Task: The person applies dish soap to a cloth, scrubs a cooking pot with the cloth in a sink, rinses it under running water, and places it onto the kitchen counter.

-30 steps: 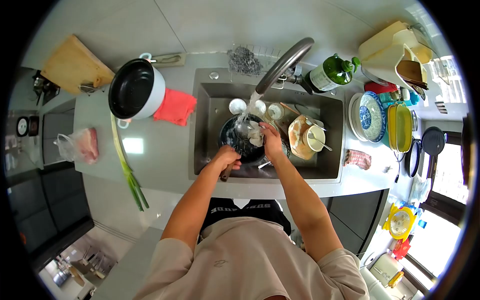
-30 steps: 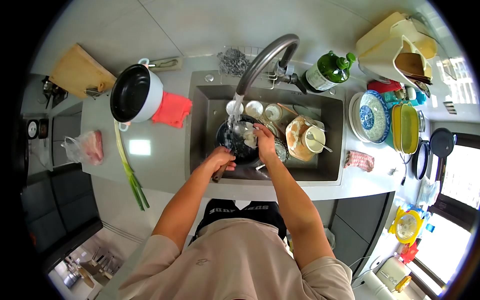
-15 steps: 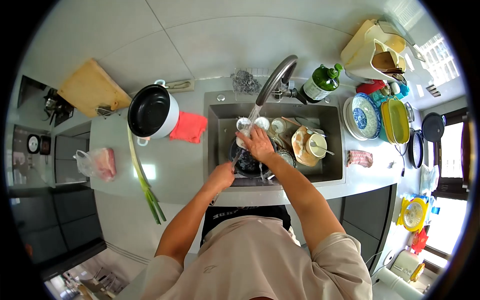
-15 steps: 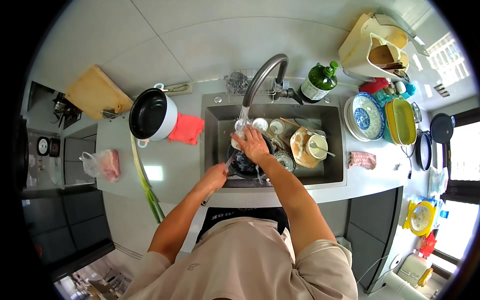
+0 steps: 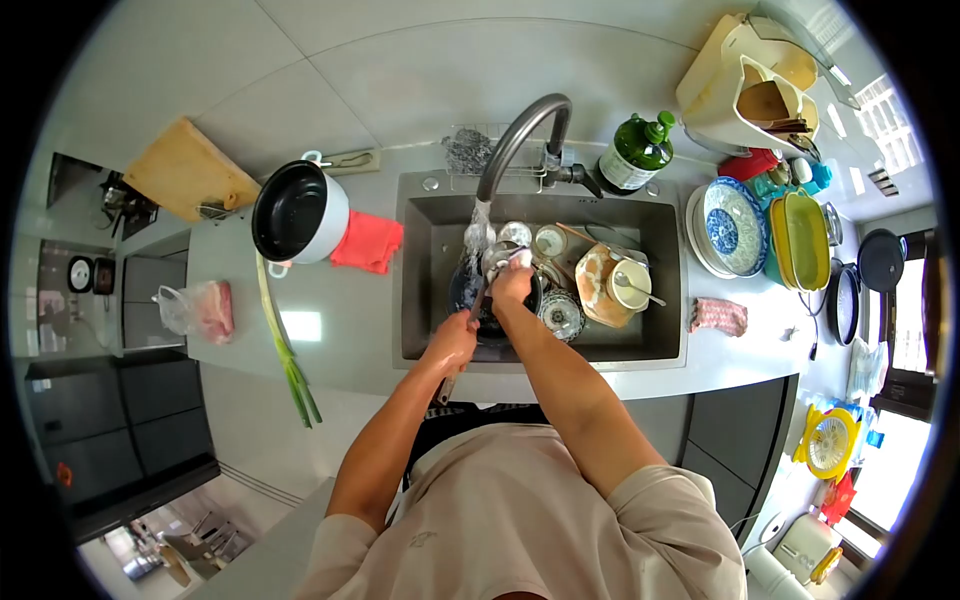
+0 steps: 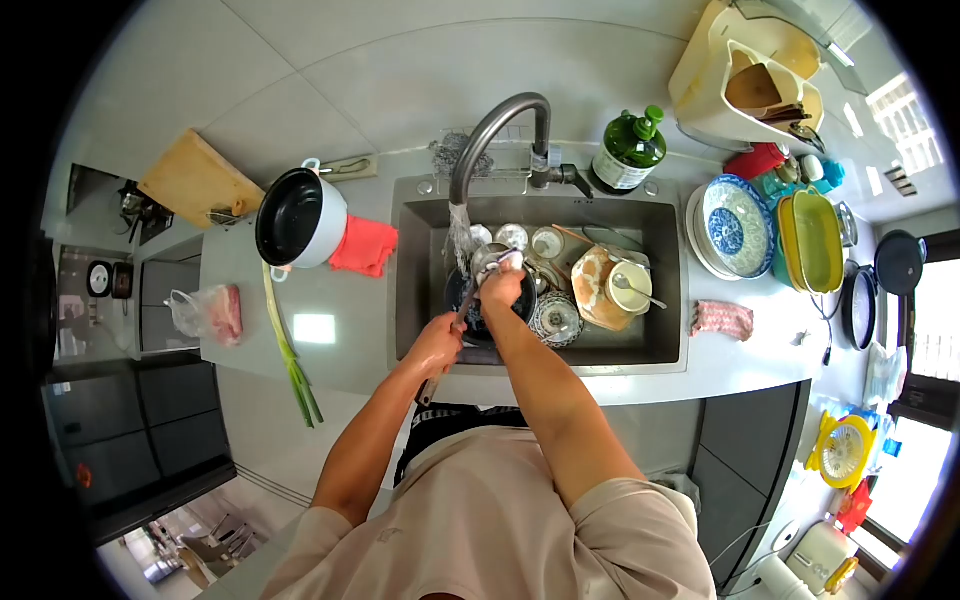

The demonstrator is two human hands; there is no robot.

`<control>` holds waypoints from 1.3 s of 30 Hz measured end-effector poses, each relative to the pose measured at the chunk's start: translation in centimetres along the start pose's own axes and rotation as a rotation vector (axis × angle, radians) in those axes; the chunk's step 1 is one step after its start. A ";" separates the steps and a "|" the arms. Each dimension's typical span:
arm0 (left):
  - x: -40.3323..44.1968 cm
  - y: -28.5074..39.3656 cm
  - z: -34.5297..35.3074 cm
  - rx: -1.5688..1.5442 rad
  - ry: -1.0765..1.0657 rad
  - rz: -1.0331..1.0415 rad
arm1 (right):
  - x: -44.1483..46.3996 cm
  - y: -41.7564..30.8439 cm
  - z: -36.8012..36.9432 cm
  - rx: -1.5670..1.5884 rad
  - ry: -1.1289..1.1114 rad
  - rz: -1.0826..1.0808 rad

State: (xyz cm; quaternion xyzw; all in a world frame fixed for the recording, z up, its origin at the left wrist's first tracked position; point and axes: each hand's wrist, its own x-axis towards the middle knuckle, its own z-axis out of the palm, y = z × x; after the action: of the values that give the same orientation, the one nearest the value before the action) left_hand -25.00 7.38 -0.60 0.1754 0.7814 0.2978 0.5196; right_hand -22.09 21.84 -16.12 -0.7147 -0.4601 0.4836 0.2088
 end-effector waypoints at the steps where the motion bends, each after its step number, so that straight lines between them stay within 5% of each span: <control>1: 0.3 -0.1 0.4 0.107 0.055 0.051 | 1.1 0.8 1.3 -0.100 0.015 0.155; 3: 1.1 0.4 -0.4 0.127 0.033 0.055 | 3.3 2.0 0.5 0.114 -0.408 0.122; 4: 1.6 0.9 -0.9 0.144 0.018 0.056 | 3.4 0.9 -0.5 0.119 -0.396 0.125; 6: 2.4 2.0 -1.3 0.174 -0.007 0.042 | 2.5 -1.2 -3.1 0.470 -0.646 0.375; 9: 3.9 2.0 -1.6 0.075 -0.013 0.040 | -2.4 -5.0 -4.9 0.478 -0.705 0.521; 13: 4.1 1.0 -3.4 -0.004 -0.132 -0.042 | -5.8 -3.2 -4.4 0.422 -0.784 0.409; 15: 3.5 0.2 -3.3 0.042 -0.166 -0.032 | -4.5 -3.6 -3.9 -0.003 -0.728 0.162; 17: 2.2 0.2 -2.2 0.194 -0.172 0.072 | -1.5 -0.7 -0.3 0.185 -0.347 0.229; 20: 2.1 0.3 -1.8 0.146 -0.178 0.057 | 0.5 1.0 1.8 0.175 -0.354 0.292; 23: 2.3 -0.7 -1.8 0.170 -0.156 0.026 | -2.3 -2.6 -1.0 0.059 -0.104 0.264; 25: 2.5 -0.6 -2.1 0.200 -0.127 0.010 | -1.3 -1.0 -2.0 -0.243 0.280 -0.395; 32: 0.9 0.7 -3.1 0.124 -0.251 -0.027 | -1.7 -5.0 -8.7 -0.470 -0.108 -1.068; 37: 0.7 2.6 -2.9 0.109 -0.208 -0.067 | -2.0 -3.0 -5.2 -0.232 -0.183 -0.963; 39: 1.1 1.1 -3.9 0.177 -0.145 -0.045 | -0.6 -1.7 -6.4 -0.362 -0.490 -0.984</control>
State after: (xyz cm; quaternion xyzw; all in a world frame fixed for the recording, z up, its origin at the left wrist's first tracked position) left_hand -29.02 7.73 0.39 0.2242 0.7688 0.2025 0.5636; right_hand -17.27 23.08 -11.69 -0.3081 -0.8486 0.3945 0.1711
